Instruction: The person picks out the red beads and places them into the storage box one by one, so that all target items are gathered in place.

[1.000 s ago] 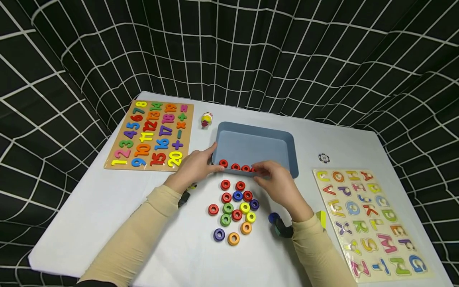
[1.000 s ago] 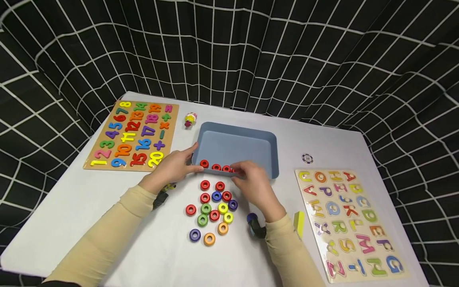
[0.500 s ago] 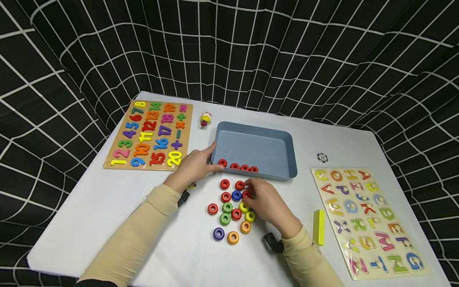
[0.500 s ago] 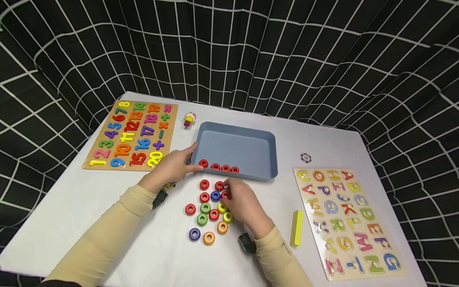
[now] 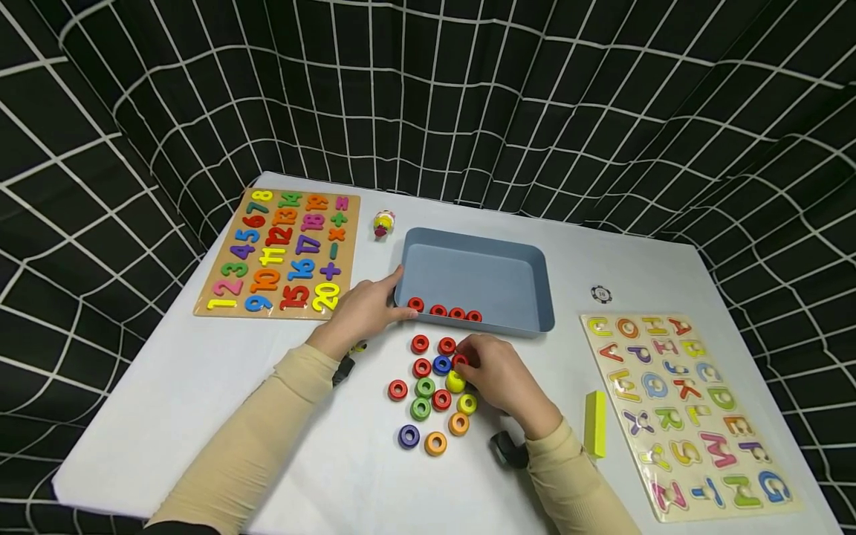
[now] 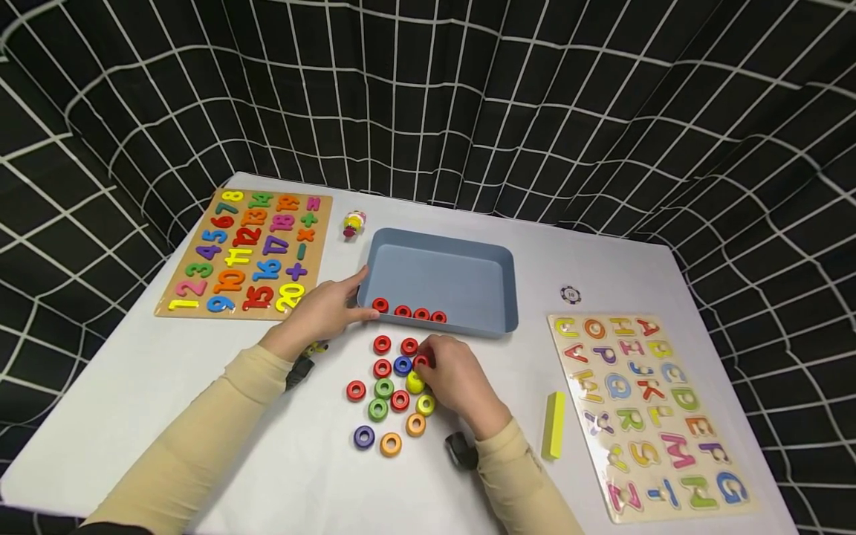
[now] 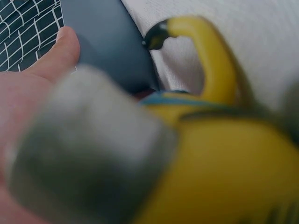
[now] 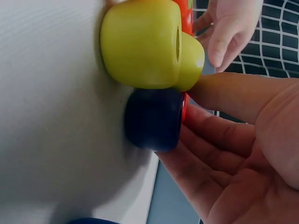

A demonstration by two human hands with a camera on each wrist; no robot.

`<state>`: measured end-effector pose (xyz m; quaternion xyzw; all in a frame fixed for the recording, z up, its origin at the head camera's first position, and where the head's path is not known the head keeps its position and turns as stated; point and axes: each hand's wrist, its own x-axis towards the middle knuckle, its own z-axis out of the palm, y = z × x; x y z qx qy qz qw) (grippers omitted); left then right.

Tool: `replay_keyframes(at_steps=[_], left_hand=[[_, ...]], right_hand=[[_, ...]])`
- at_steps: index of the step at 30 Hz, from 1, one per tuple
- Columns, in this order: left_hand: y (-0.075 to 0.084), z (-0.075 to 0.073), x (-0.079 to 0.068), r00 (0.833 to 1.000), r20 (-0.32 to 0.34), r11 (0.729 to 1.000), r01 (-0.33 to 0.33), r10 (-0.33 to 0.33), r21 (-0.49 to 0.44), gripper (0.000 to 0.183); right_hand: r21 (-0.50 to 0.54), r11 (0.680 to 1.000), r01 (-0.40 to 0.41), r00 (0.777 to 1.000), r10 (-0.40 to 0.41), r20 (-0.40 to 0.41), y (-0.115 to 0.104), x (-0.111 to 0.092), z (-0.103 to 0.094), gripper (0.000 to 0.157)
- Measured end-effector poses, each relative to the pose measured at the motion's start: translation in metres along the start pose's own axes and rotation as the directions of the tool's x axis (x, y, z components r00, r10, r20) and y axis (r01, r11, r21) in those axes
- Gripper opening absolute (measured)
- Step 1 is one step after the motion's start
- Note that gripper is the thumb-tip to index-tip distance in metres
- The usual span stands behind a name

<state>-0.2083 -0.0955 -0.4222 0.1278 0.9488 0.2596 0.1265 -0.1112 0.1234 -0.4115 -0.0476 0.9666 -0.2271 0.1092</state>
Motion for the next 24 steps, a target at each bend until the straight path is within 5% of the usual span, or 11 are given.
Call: replay_keyframes(at_steps=[9, 14, 24], left_hand=[[-0.004, 0.0, -0.002, 1.0, -0.012, 1.0, -0.005, 0.005, -0.009, 0.092], [-0.004, 0.0, -0.003, 1.0, -0.016, 1.0, -0.008, 0.008, -0.009, 0.092], [-0.004, 0.001, 0.0, 0.999, -0.017, 0.999, -0.03, 0.03, 0.018, 0.093]], right_hand=[[0.0, 1.0, 0.007, 1.0, -0.007, -0.026, -0.001, -0.001, 0.001, 0.013], [0.022, 0.998, 0.055, 0.992, -0.052, -0.118, 0.002, -0.005, -0.007, 0.021], [0.087, 0.988, 0.129, 0.928, -0.089, -0.363, 0.022, 0.002, -0.032, 0.024]])
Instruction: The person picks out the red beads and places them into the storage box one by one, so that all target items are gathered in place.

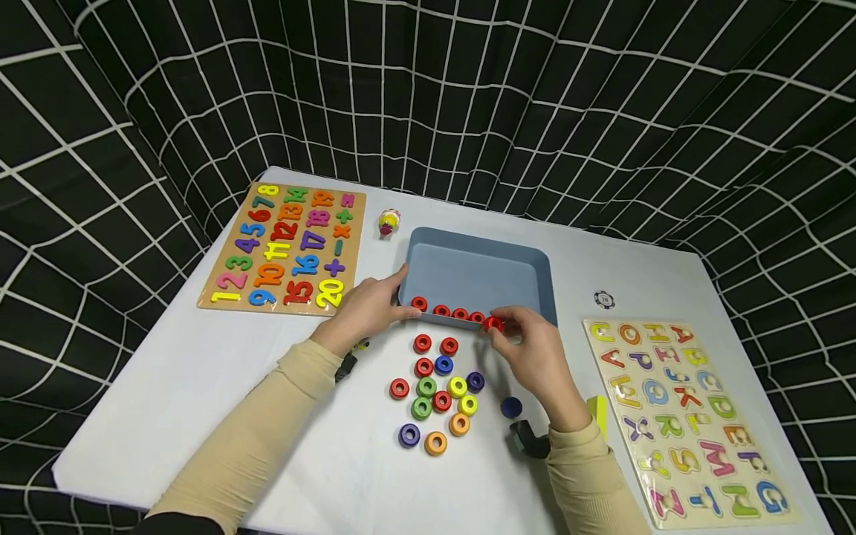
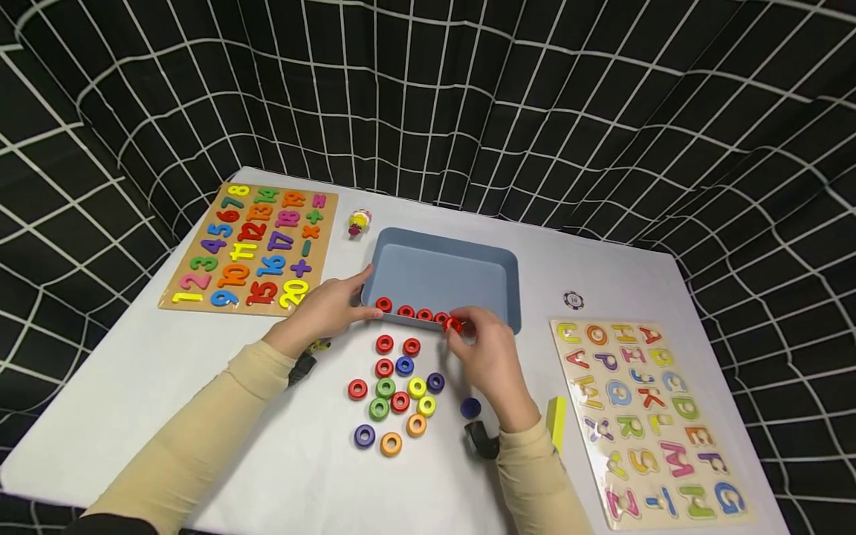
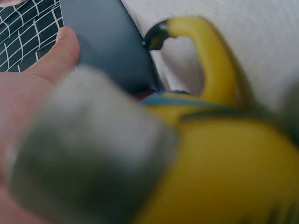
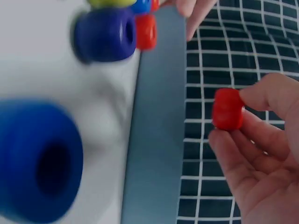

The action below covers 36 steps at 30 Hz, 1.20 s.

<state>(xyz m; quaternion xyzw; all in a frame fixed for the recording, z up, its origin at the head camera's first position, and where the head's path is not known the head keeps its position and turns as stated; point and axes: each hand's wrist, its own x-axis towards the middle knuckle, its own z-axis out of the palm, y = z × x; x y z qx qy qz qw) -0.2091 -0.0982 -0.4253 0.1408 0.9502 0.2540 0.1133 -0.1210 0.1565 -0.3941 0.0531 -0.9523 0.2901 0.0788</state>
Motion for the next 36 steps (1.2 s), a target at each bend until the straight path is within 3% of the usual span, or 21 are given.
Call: replay_keyframes(at_steps=[7, 17, 31, 36], left_hand=[[0.001, 0.0, 0.0, 1.0, 0.003, 1.0, 0.011, -0.011, -0.001, 0.093], [0.002, 0.002, 0.001, 1.0, 0.007, 1.0, 0.012, -0.012, -0.003, 0.093], [0.002, 0.001, 0.001, 1.0, -0.006, 1.0, 0.012, -0.012, -0.011, 0.092], [0.001, 0.001, 0.001, 1.0, -0.002, 1.0, 0.006, -0.006, -0.007, 0.092]], right_hand=[[-0.027, 0.999, -0.024, 0.996, 0.022, -0.09, 0.018, 0.015, 0.002, 0.026], [-0.11, 0.991, -0.078, 0.995, 0.084, 0.05, 0.028, 0.02, 0.006, 0.038], [-0.036, 0.999, -0.016, 0.999, 0.017, 0.031, 0.006, 0.0, -0.003, 0.029], [-0.008, 0.997, 0.075, 0.986, -0.073, 0.147, -0.021, -0.024, 0.004, 0.026]])
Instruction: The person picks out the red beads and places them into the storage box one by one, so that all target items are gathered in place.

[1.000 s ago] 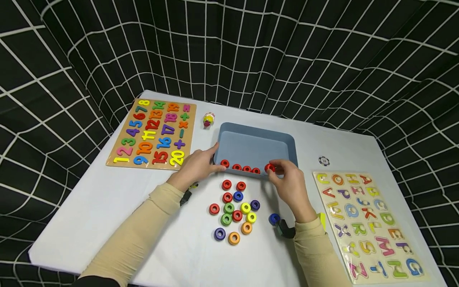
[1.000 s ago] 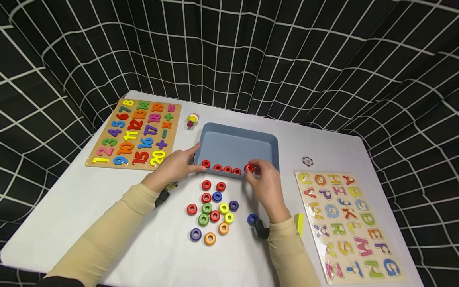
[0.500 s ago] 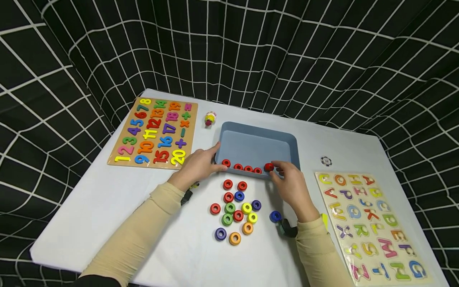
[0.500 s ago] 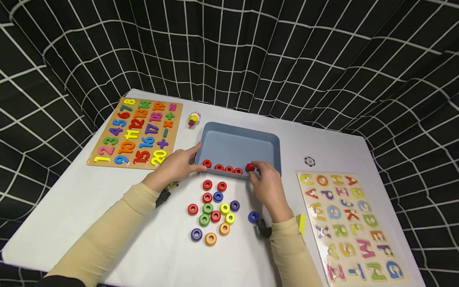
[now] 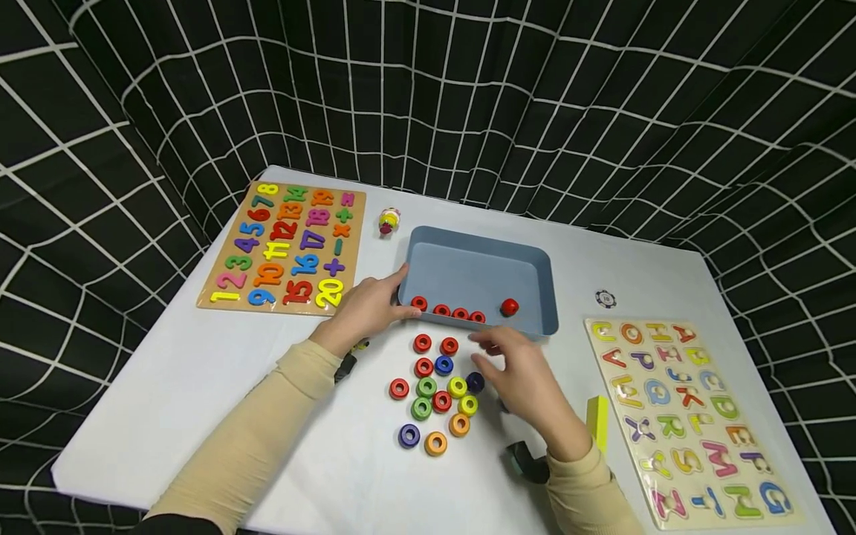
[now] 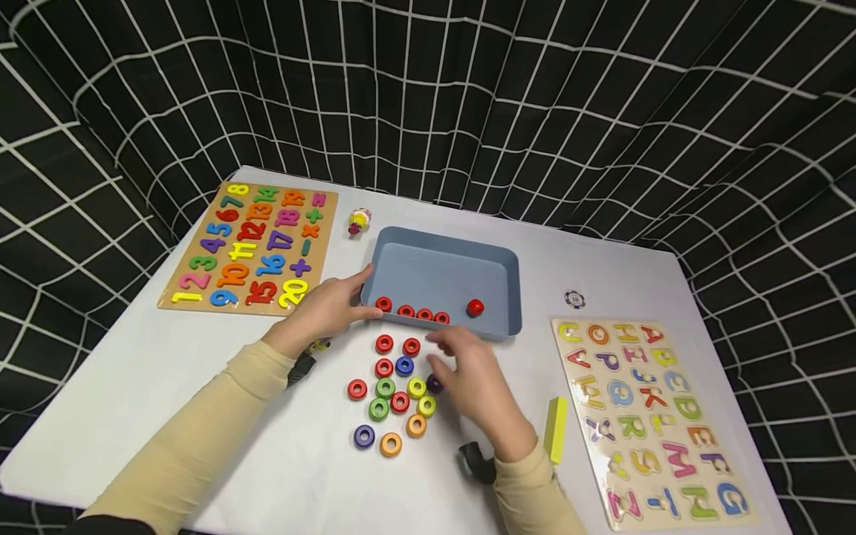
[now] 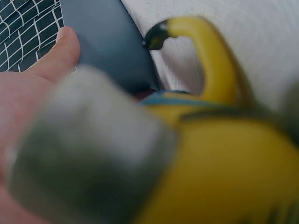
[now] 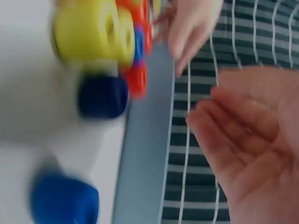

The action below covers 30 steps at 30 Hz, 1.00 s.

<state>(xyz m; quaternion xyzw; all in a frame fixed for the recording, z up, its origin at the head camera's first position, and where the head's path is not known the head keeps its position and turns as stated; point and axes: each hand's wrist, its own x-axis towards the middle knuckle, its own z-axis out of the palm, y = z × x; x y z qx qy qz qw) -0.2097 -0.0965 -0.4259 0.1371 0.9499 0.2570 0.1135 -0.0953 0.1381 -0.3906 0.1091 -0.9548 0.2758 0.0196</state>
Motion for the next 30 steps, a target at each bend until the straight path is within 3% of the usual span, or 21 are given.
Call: replay_keyframes(at_steps=[3, 6, 16, 23, 30], left_hand=[[-0.001, 0.001, -0.001, 1.0, 0.002, 1.0, -0.003, 0.003, 0.0, 0.092], [-0.002, 0.001, -0.001, 1.0, -0.002, 1.0, -0.009, 0.009, -0.001, 0.092], [-0.002, 0.001, -0.001, 1.0, 0.007, 1.0, 0.013, -0.013, -0.003, 0.092], [-0.001, 0.0, -0.001, 1.0, 0.004, 1.0, 0.005, -0.005, -0.001, 0.093], [0.0, 0.0, 0.0, 1.0, 0.004, 1.0, 0.003, -0.003, -0.001, 0.092]], right_hand=[[0.014, 0.999, 0.051, 0.99, -0.053, 0.133, -0.015, -0.013, 0.013, 0.023], [-0.021, 0.995, 0.1, 0.976, -0.094, 0.196, -0.023, -0.022, 0.025, 0.021], [-0.199, 0.938, 0.284, 0.958, -0.273, 0.084, -0.018, -0.03, 0.043, 0.023], [-0.154, 0.965, 0.215, 0.975, -0.204, 0.084, -0.02, -0.029, 0.031, 0.024], [-0.054, 0.995, 0.084, 0.994, -0.088, -0.063, 0.006, -0.017, -0.001, 0.033]])
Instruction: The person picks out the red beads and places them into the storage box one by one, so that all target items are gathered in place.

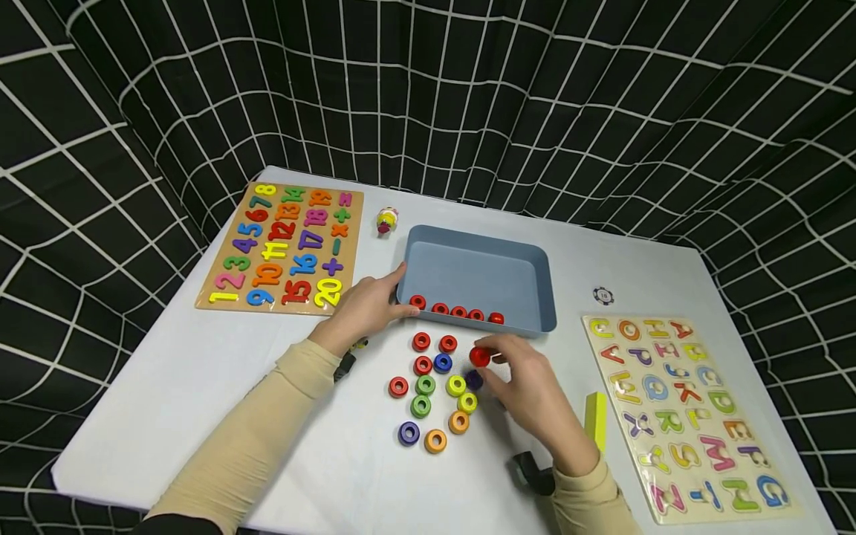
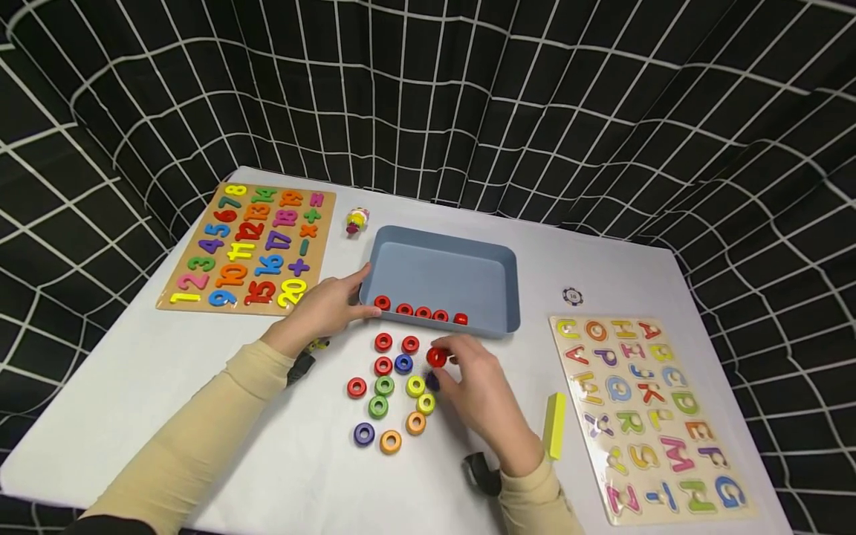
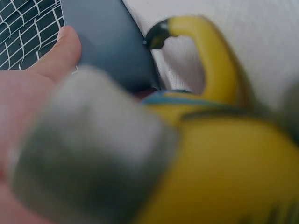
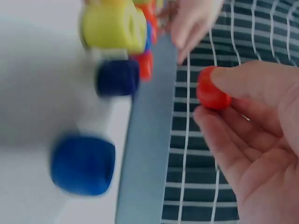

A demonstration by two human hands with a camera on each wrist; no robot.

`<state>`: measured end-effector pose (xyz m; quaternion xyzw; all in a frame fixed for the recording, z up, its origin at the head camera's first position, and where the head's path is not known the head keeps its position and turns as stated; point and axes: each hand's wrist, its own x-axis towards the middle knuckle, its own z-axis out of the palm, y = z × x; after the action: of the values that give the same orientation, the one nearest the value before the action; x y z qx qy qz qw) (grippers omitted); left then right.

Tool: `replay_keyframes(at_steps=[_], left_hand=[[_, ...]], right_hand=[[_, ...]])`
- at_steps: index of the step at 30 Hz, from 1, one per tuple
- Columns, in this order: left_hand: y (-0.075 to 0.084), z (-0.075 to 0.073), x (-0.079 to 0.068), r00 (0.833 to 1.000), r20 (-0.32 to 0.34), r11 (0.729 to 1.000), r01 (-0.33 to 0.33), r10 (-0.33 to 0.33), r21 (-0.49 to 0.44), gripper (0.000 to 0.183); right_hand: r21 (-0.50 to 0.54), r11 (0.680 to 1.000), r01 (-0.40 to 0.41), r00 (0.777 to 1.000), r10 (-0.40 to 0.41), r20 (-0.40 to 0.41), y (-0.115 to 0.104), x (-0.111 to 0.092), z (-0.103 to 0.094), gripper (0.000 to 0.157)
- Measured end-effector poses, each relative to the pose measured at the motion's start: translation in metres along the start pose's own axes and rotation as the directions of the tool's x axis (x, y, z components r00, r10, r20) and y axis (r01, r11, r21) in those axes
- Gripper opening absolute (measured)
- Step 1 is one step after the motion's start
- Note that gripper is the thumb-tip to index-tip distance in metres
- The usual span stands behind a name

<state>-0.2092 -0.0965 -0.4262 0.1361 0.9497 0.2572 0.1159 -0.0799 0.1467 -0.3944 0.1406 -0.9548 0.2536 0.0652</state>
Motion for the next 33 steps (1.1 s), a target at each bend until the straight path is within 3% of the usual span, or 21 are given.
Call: replay_keyframes(at_steps=[6, 11, 22, 33], left_hand=[[-0.001, 0.0, -0.001, 1.0, 0.0, 1.0, 0.009, -0.009, -0.006, 0.093], [-0.003, 0.001, 0.0, 1.0, 0.003, 1.0, 0.005, -0.005, -0.001, 0.093], [0.0, -0.001, -0.001, 1.0, -0.007, 1.0, -0.003, 0.003, -0.003, 0.093], [0.001, -0.001, -0.001, 1.0, -0.01, 1.0, 0.01, -0.01, 0.008, 0.091]], right_hand=[[0.03, 0.993, -0.118, 0.979, 0.122, -0.164, 0.035, 0.021, -0.015, 0.033], [0.031, 0.976, -0.216, 0.956, 0.218, -0.199, 0.052, 0.036, -0.016, 0.033], [0.013, 0.97, -0.244, 0.961, 0.244, -0.134, 0.06, 0.043, -0.013, 0.039], [0.055, 0.976, -0.209, 0.955, 0.216, -0.202, 0.058, 0.038, -0.013, 0.032]])
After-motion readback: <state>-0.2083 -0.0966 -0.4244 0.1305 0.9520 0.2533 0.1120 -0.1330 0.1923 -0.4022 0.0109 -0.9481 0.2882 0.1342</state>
